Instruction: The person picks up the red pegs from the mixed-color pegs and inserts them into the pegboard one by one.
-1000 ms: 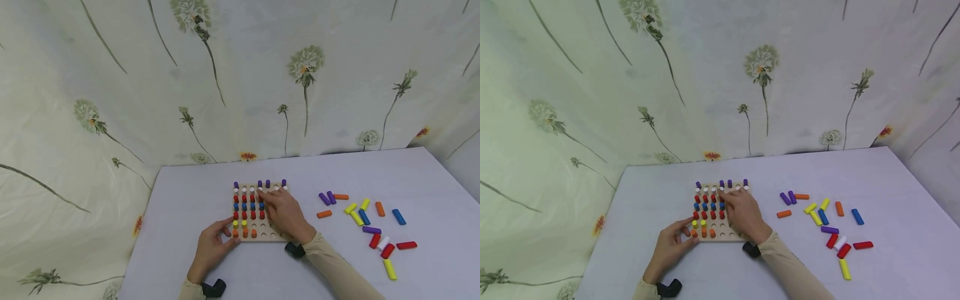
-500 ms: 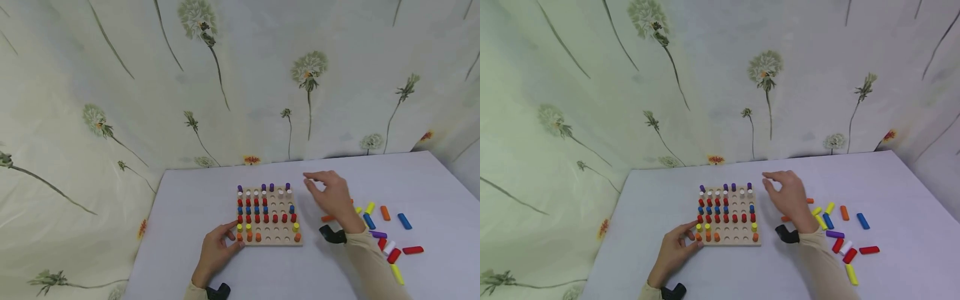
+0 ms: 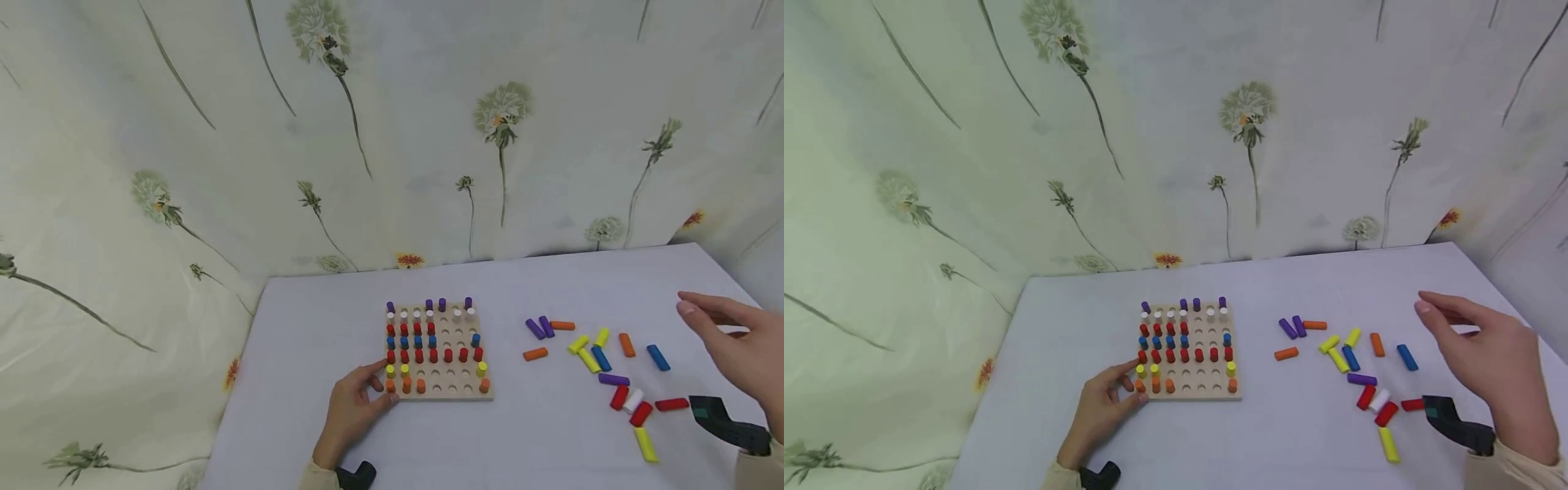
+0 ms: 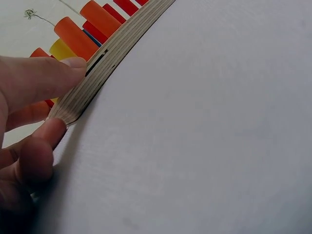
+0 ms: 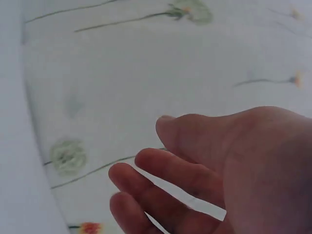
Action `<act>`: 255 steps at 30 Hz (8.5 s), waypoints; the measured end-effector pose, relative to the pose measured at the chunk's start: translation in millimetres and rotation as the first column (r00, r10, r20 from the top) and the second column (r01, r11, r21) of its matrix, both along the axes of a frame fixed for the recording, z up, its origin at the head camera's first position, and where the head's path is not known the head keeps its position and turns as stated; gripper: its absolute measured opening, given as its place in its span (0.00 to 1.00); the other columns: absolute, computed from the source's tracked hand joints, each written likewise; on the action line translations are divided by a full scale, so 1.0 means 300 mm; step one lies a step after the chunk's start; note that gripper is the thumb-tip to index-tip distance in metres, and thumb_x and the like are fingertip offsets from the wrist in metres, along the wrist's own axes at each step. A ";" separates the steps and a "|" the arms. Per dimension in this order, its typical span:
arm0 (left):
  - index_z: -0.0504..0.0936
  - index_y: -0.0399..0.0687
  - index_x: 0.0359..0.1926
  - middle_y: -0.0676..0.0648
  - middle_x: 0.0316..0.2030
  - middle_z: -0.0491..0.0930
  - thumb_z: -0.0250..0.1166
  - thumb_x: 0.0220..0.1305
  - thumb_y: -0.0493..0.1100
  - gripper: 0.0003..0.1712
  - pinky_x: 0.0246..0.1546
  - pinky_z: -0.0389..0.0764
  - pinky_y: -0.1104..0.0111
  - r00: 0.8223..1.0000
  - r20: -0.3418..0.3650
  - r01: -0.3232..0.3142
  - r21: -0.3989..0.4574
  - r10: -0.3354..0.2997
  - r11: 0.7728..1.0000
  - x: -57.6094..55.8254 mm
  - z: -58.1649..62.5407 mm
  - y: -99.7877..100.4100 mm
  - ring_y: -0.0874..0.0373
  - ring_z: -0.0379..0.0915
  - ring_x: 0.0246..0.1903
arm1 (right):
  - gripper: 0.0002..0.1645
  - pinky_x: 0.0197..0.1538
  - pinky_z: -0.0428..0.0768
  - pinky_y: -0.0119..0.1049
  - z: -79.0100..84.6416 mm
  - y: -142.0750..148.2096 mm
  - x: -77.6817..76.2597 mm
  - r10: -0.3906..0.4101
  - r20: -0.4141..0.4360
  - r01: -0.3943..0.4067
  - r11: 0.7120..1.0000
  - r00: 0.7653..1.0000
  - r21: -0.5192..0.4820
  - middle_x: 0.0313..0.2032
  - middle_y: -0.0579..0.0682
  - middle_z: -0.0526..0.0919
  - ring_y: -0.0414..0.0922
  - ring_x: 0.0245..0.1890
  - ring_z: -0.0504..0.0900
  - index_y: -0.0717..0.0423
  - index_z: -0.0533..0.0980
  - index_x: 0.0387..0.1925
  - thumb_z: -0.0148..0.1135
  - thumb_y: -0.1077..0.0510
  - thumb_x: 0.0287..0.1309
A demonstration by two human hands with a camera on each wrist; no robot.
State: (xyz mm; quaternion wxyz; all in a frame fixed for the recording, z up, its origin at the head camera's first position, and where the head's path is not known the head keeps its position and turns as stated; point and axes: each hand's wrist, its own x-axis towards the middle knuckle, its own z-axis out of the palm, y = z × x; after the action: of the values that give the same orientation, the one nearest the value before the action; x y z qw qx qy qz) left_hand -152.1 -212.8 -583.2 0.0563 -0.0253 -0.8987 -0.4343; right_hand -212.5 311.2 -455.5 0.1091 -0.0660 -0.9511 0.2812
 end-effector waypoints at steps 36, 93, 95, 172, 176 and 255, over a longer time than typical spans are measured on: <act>0.86 0.59 0.64 0.56 0.34 0.82 0.83 0.55 0.48 0.34 0.18 0.63 0.75 0.999 -0.043 -0.009 0.024 0.010 1.000 -0.004 -0.015 0.015 0.68 0.62 0.16 | 0.29 0.34 0.71 0.40 -0.410 0.117 0.166 -0.091 0.144 0.087 0.996 0.985 0.035 0.42 0.67 0.82 0.57 0.38 0.76 0.66 0.78 0.54 0.70 0.44 0.69; 0.86 0.56 0.63 0.58 0.33 0.82 0.83 0.55 0.49 0.34 0.20 0.63 0.76 1.000 -0.023 -0.012 0.001 0.012 1.000 -0.008 -0.013 0.017 0.69 0.62 0.18 | 0.21 0.35 0.65 0.18 -0.417 0.017 0.160 -0.480 -0.009 0.462 0.849 0.877 -0.258 0.56 0.63 0.86 0.27 0.38 0.65 0.58 0.82 0.63 0.60 0.53 0.77; 0.86 0.56 0.63 0.58 0.32 0.82 0.83 0.55 0.49 0.33 0.20 0.63 0.76 1.000 -0.024 -0.011 0.003 0.011 1.000 -0.007 -0.016 0.018 0.70 0.62 0.18 | 0.21 0.36 0.65 0.19 -0.411 0.011 0.163 -0.487 -0.014 0.465 0.843 0.874 -0.272 0.55 0.63 0.87 0.26 0.38 0.65 0.57 0.83 0.62 0.61 0.53 0.76; 0.86 0.55 0.63 0.56 0.32 0.82 0.83 0.56 0.51 0.33 0.19 0.63 0.75 0.998 -0.062 0.000 -0.007 -0.001 1.000 -0.010 -0.017 -0.002 0.71 0.61 0.17 | 0.08 0.36 0.73 0.35 -0.342 -0.858 -0.154 0.448 -0.407 -0.491 0.871 0.796 -0.001 0.33 0.47 0.92 0.42 0.33 0.75 0.55 0.92 0.37 0.81 0.65 0.54; 0.86 0.55 0.63 0.56 0.32 0.82 0.83 0.56 0.51 0.33 0.18 0.64 0.75 0.999 -0.051 -0.006 -0.005 0.005 1.000 -0.007 -0.018 -0.004 0.71 0.61 0.17 | 0.08 0.36 0.74 0.35 -0.349 -0.858 -0.154 0.457 -0.423 -0.508 0.862 0.782 -0.009 0.33 0.47 0.92 0.42 0.33 0.75 0.55 0.92 0.39 0.80 0.65 0.55; 0.85 0.60 0.64 0.56 0.33 0.82 0.83 0.56 0.52 0.34 0.17 0.64 0.74 1.000 0.014 -0.016 0.008 0.016 1.000 -0.007 -0.020 0.018 0.68 0.62 0.16 | 0.39 0.31 0.71 0.24 -0.416 -0.046 0.180 -0.122 0.108 0.134 0.985 0.987 -0.107 0.44 0.62 0.86 0.54 0.42 0.81 0.62 0.79 0.58 0.72 0.34 0.63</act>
State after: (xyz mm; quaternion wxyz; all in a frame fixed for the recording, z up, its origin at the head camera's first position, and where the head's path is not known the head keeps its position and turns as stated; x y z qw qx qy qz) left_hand -154.4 -207.6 -589.2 0.0536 -0.0149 -0.8974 -0.4377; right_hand -158.4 297.3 -580.5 0.0748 -0.1473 -0.9316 0.3239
